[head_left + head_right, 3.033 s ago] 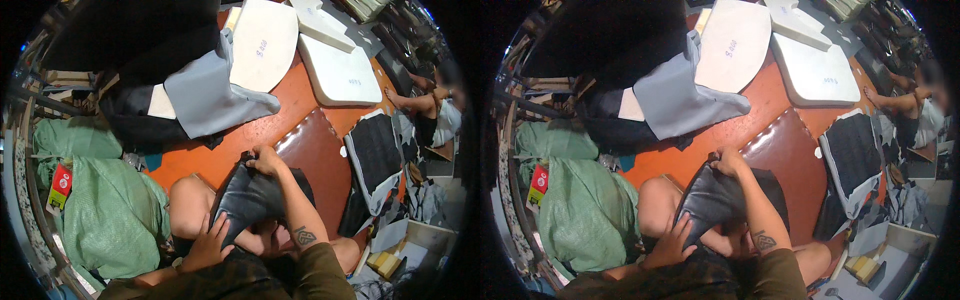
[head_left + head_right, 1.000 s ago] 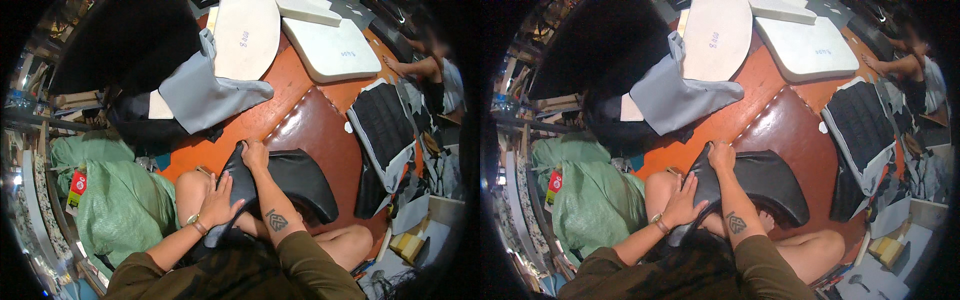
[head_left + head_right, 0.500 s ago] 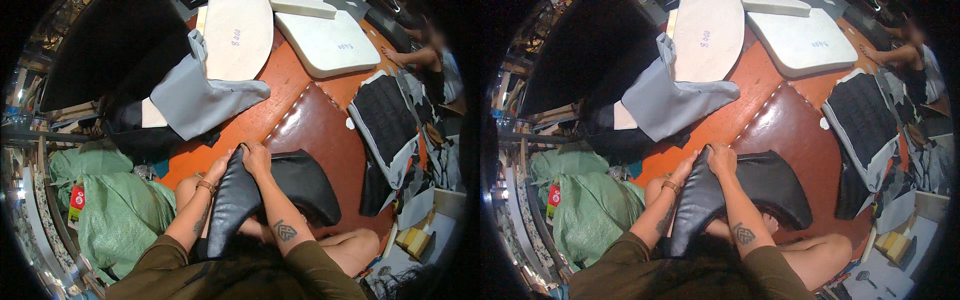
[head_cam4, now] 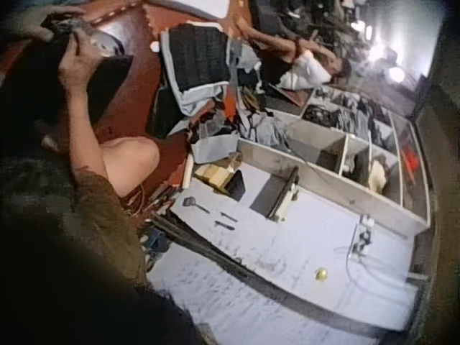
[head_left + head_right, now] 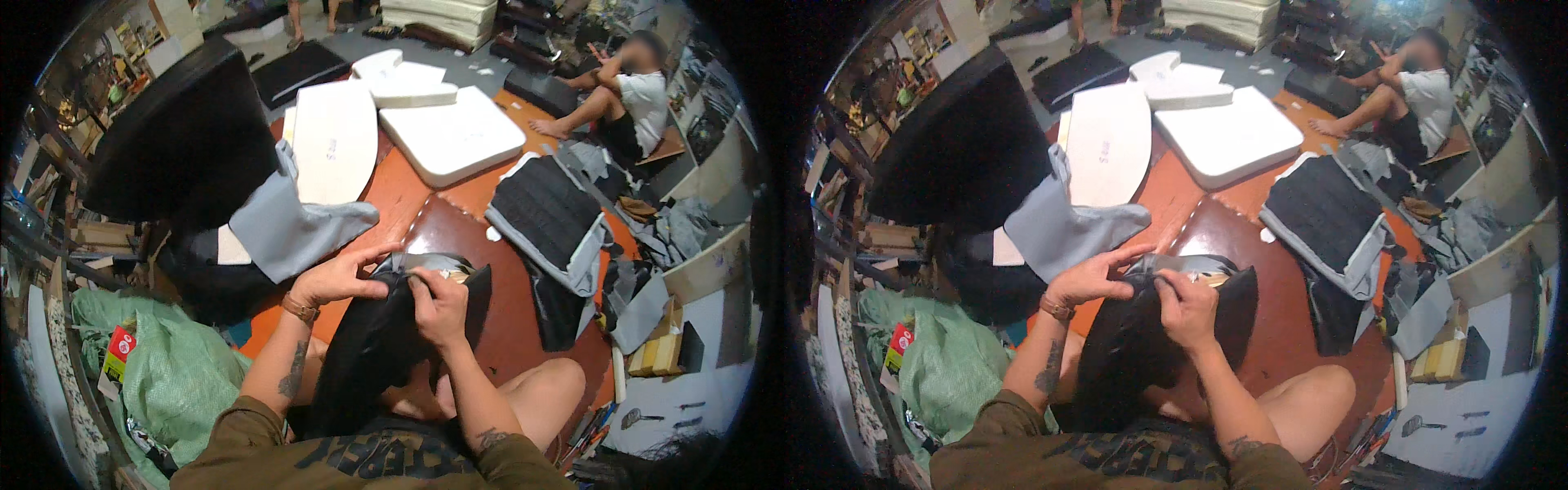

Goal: The person sits on the floor and fits a black leather cover over a white foam cushion. They smooth the material, tuck edges, and adjust the fit by hand while handling the cushion and cover repeatedly.

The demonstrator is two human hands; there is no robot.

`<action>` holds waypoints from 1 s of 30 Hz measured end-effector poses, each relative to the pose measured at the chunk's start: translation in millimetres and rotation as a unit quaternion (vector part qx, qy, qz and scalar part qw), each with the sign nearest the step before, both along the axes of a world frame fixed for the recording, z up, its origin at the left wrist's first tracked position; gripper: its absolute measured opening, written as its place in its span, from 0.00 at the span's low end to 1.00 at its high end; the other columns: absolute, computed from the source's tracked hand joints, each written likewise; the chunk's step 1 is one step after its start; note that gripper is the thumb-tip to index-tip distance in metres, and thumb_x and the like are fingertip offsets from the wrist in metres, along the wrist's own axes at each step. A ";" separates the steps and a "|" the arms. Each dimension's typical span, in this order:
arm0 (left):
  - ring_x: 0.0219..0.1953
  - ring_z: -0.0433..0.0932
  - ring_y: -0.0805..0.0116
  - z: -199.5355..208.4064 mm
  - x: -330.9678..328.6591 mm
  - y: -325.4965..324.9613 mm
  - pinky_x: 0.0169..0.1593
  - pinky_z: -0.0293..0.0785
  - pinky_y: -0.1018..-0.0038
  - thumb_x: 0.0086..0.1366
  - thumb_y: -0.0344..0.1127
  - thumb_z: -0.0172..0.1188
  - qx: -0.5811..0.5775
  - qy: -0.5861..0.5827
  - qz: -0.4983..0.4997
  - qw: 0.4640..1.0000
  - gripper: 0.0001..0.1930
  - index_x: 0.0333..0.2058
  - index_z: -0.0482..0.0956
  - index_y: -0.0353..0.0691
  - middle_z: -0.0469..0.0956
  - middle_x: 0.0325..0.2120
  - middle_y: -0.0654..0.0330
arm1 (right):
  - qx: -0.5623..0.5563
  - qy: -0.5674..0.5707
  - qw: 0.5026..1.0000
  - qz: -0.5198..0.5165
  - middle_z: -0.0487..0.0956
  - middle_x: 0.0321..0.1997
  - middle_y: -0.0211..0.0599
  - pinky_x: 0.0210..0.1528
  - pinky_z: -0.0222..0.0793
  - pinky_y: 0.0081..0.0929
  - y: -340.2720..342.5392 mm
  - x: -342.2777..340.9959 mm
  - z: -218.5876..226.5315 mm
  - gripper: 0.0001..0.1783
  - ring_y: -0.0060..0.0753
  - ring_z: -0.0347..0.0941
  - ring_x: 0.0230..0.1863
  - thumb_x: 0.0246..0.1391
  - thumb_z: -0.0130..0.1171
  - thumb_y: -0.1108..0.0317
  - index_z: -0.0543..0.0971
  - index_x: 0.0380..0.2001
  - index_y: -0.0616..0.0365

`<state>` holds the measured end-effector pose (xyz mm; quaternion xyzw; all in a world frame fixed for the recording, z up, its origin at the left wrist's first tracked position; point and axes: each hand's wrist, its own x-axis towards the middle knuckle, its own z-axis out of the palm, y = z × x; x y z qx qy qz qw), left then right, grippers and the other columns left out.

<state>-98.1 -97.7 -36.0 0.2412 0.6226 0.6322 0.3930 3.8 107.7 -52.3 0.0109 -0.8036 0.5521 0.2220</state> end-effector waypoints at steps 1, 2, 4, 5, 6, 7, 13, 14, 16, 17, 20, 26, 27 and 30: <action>0.66 0.69 0.69 15.4 -0.9 6.1 0.71 0.64 0.69 0.49 0.51 0.85 0.011 0.095 -0.040 0.995 0.63 0.78 0.56 0.42 0.66 0.71 0.57 | -0.018 0.030 0.999 0.024 0.87 0.32 0.47 0.38 0.76 0.36 2.4 13.9 17.2 0.08 0.48 0.84 0.33 0.60 0.67 0.72 0.88 0.41 0.59; 0.68 0.69 0.66 35.6 2.9 4.2 0.72 0.63 0.68 0.46 0.53 0.87 -0.013 0.080 -0.106 0.991 0.61 0.75 0.64 0.40 0.66 0.72 0.59 | -0.035 0.059 0.996 0.051 0.87 0.33 0.46 0.38 0.76 0.34 3.9 26.9 32.8 0.08 0.45 0.83 0.33 0.60 0.66 0.74 0.88 0.41 0.59; 0.67 0.70 0.67 62.2 13.9 10.0 0.72 0.63 0.71 0.48 0.53 0.86 0.018 0.233 -0.184 0.955 0.51 0.68 0.75 0.40 0.69 0.71 0.58 | -0.080 0.084 0.990 0.084 0.87 0.34 0.42 0.40 0.75 0.29 7.0 48.5 48.5 0.07 0.36 0.83 0.34 0.61 0.65 0.75 0.88 0.41 0.60; 0.64 0.72 0.67 77.1 24.9 11.6 0.69 0.66 0.71 0.50 0.53 0.85 -0.009 0.212 -0.167 0.963 0.46 0.65 0.78 0.40 0.72 0.67 0.57 | -0.107 0.084 0.986 0.097 0.87 0.35 0.39 0.41 0.75 0.28 7.3 55.3 53.7 0.07 0.30 0.82 0.36 0.63 0.63 0.75 0.88 0.41 0.61; 0.61 0.74 0.67 93.4 39.4 14.5 0.66 0.69 0.71 0.52 0.52 0.84 -0.034 0.189 -0.152 0.970 0.41 0.62 0.80 0.40 0.76 0.64 0.57 | -0.133 0.081 0.982 0.107 0.87 0.36 0.36 0.43 0.75 0.26 8.8 62.2 54.0 0.07 0.24 0.81 0.38 0.64 0.62 0.75 0.88 0.41 0.62; 0.58 0.76 0.68 107.8 52.5 16.6 0.63 0.71 0.70 0.54 0.52 0.83 -0.061 0.168 -0.134 0.975 0.37 0.58 0.83 0.40 0.79 0.61 0.56 | -0.142 0.038 0.983 0.108 0.88 0.39 0.42 0.46 0.76 0.26 12.3 66.1 48.4 0.08 0.27 0.83 0.42 0.64 0.64 0.75 0.87 0.44 0.62; 0.38 0.76 0.70 90.7 78.3 23.6 0.45 0.76 0.67 0.56 0.42 0.83 -0.202 0.360 -0.033 0.910 0.25 0.47 0.83 0.37 0.82 0.36 0.60 | -0.130 0.109 0.985 0.014 0.88 0.42 0.42 0.52 0.76 0.30 8.3 59.9 -6.1 0.10 0.34 0.83 0.44 0.63 0.67 0.72 0.87 0.45 0.63; 0.38 0.76 0.71 92.5 81.2 23.3 0.44 0.76 0.68 0.56 0.41 0.83 -0.185 0.348 -0.010 0.919 0.23 0.45 0.83 0.37 0.81 0.35 0.60 | -0.089 0.156 0.984 0.004 0.88 0.43 0.42 0.53 0.76 0.31 11.0 60.2 -0.4 0.10 0.36 0.83 0.44 0.62 0.68 0.72 0.87 0.45 0.63; 0.34 0.75 0.66 97.3 89.4 25.0 0.41 0.74 0.64 0.56 0.39 0.82 -0.143 0.435 0.010 0.889 0.21 0.30 0.75 0.36 0.79 0.29 0.58 | -0.096 0.060 0.992 0.065 0.87 0.44 0.43 0.55 0.76 0.33 22.4 73.8 12.8 0.11 0.38 0.83 0.46 0.60 0.69 0.71 0.86 0.44 0.63; 0.34 0.75 0.66 98.3 96.3 23.4 0.41 0.74 0.65 0.56 0.38 0.82 -0.138 0.455 0.023 0.879 0.21 0.30 0.75 0.36 0.79 0.29 0.59 | -0.099 0.012 0.991 0.094 0.87 0.45 0.43 0.56 0.76 0.34 27.3 80.2 21.1 0.11 0.39 0.83 0.48 0.59 0.70 0.70 0.86 0.43 0.63; 0.39 0.78 0.64 104.9 108.9 24.4 0.46 0.75 0.65 0.56 0.37 0.82 -0.169 0.430 0.046 0.886 0.19 0.38 0.81 0.37 0.81 0.34 0.57 | -0.041 -0.043 0.989 0.134 0.86 0.45 0.44 0.57 0.75 0.34 35.6 92.7 44.9 0.13 0.38 0.82 0.50 0.57 0.72 0.69 0.85 0.43 0.63; 0.45 0.83 0.57 131.8 85.3 39.7 0.54 0.79 0.63 0.56 0.43 0.82 -0.278 0.458 -0.120 0.836 0.30 0.55 0.85 0.38 0.86 0.44 0.50 | -0.051 -0.019 0.987 0.152 0.86 0.46 0.41 0.58 0.73 0.34 41.4 76.0 30.7 0.15 0.33 0.81 0.49 0.56 0.73 0.69 0.84 0.44 0.62; 0.47 0.84 0.57 145.5 86.4 49.5 0.54 0.79 0.63 0.55 0.45 0.82 -0.347 0.413 -0.147 0.829 0.29 0.52 0.86 0.36 0.87 0.44 0.49 | -0.052 -0.011 0.988 0.148 0.86 0.46 0.40 0.58 0.73 0.33 41.2 73.5 30.2 0.15 0.33 0.81 0.49 0.56 0.73 0.70 0.84 0.45 0.62; 0.39 0.84 0.53 138.6 90.2 51.7 0.45 0.78 0.61 0.53 0.42 0.82 -0.339 0.435 -0.106 0.827 0.24 0.43 0.87 0.31 0.85 0.36 0.47 | -0.053 -0.005 0.990 0.132 0.86 0.45 0.39 0.58 0.73 0.33 39.9 72.0 26.0 0.14 0.32 0.81 0.49 0.57 0.72 0.70 0.84 0.44 0.62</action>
